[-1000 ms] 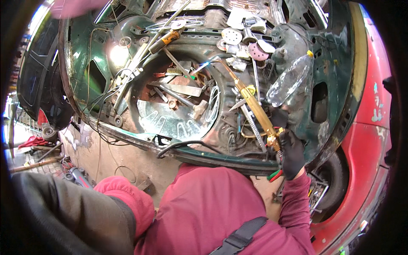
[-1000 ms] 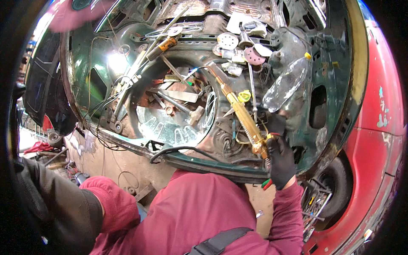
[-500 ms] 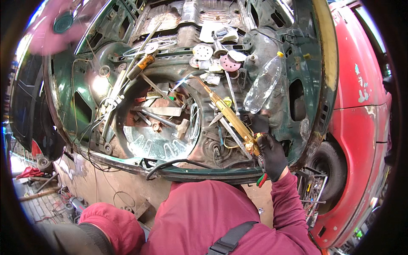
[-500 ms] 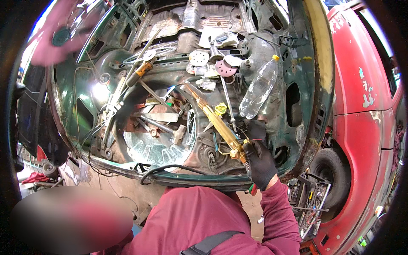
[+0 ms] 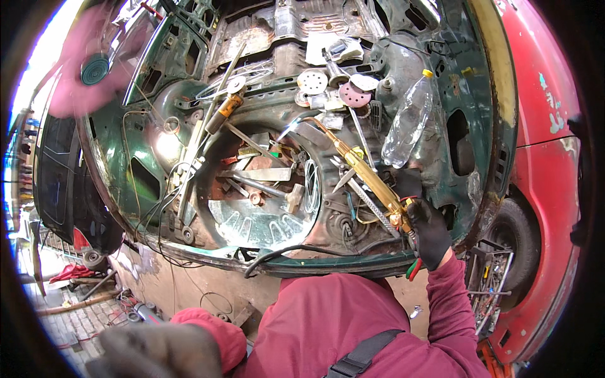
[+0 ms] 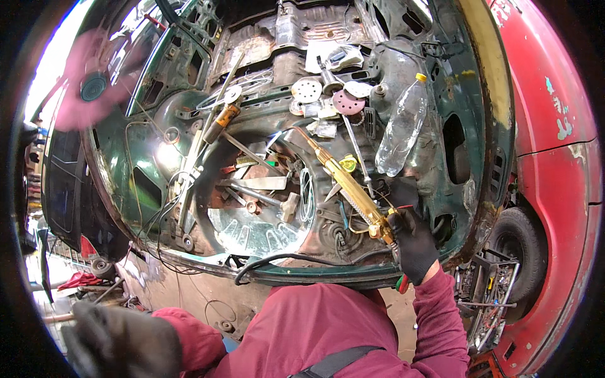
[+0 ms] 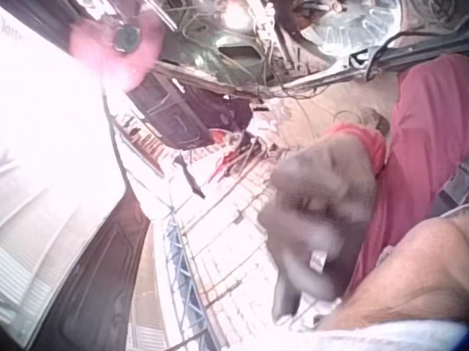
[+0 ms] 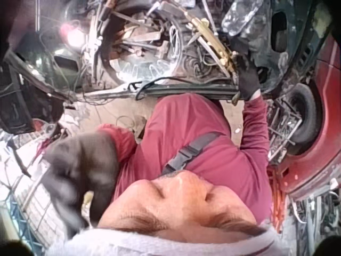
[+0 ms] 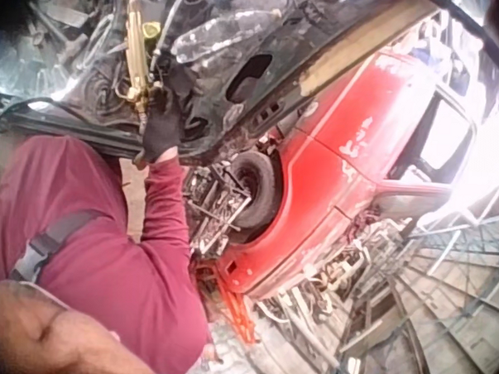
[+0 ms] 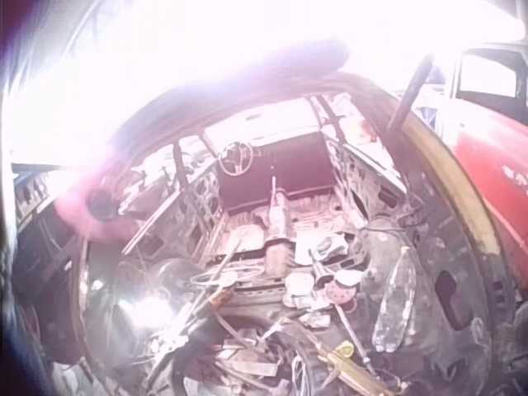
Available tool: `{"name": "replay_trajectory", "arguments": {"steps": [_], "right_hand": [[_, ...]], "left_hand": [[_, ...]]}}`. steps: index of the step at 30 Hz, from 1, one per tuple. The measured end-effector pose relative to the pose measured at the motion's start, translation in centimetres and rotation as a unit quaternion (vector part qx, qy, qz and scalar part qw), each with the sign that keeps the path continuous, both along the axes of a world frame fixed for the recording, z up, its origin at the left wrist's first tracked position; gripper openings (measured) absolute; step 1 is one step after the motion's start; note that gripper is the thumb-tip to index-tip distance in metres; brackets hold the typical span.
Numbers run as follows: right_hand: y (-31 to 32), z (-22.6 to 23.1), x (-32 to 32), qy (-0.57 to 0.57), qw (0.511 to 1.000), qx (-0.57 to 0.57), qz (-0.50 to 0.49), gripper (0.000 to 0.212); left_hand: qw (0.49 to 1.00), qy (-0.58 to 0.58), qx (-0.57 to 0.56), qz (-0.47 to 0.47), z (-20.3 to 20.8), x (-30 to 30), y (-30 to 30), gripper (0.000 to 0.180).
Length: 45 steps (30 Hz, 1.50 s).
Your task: The person uses a handheld torch to heat a curved metal panel inside a car wheel well. They repeatedly apply the flame to the same area, pause to inspect the metal, and reposition the torch to continue heating.
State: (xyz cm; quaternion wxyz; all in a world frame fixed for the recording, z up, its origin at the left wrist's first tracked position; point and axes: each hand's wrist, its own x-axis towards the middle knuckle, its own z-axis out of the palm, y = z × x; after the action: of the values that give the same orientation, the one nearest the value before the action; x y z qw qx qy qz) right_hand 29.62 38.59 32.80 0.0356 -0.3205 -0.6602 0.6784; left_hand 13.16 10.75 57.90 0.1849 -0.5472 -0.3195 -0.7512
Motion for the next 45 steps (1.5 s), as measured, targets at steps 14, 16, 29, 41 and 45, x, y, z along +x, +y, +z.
{"name": "replay_trajectory", "arguments": {"steps": [14,16,29,41,45], "right_hand": [[2.1,0.7,1.9,-0.070,0.982,0.175,0.033,0.042],[2.2,1.1,2.1,-0.067,0.994,0.083,-0.023,0.040],[3.3,-0.3,5.1,-0.038,0.936,0.346,0.050,0.030],[2.7,2.4,2.0,-0.053,0.997,0.037,-0.047,0.041],[2.7,1.6,2.2,-0.052,0.983,0.176,0.002,0.043]], "left_hand": [[0.489,0.090,-0.867,-0.033,-41.2,-0.8,8.3,0.027],[0.477,0.059,-0.877,-0.022,-42.1,0.5,10.3,0.027],[0.538,0.022,-0.842,-0.026,-43.4,-2.2,13.9,0.041],[0.515,0.041,-0.856,-0.014,-45.9,-0.6,11.8,0.041],[0.514,0.027,-0.857,0.025,-45.9,-0.7,11.4,0.031]]}}
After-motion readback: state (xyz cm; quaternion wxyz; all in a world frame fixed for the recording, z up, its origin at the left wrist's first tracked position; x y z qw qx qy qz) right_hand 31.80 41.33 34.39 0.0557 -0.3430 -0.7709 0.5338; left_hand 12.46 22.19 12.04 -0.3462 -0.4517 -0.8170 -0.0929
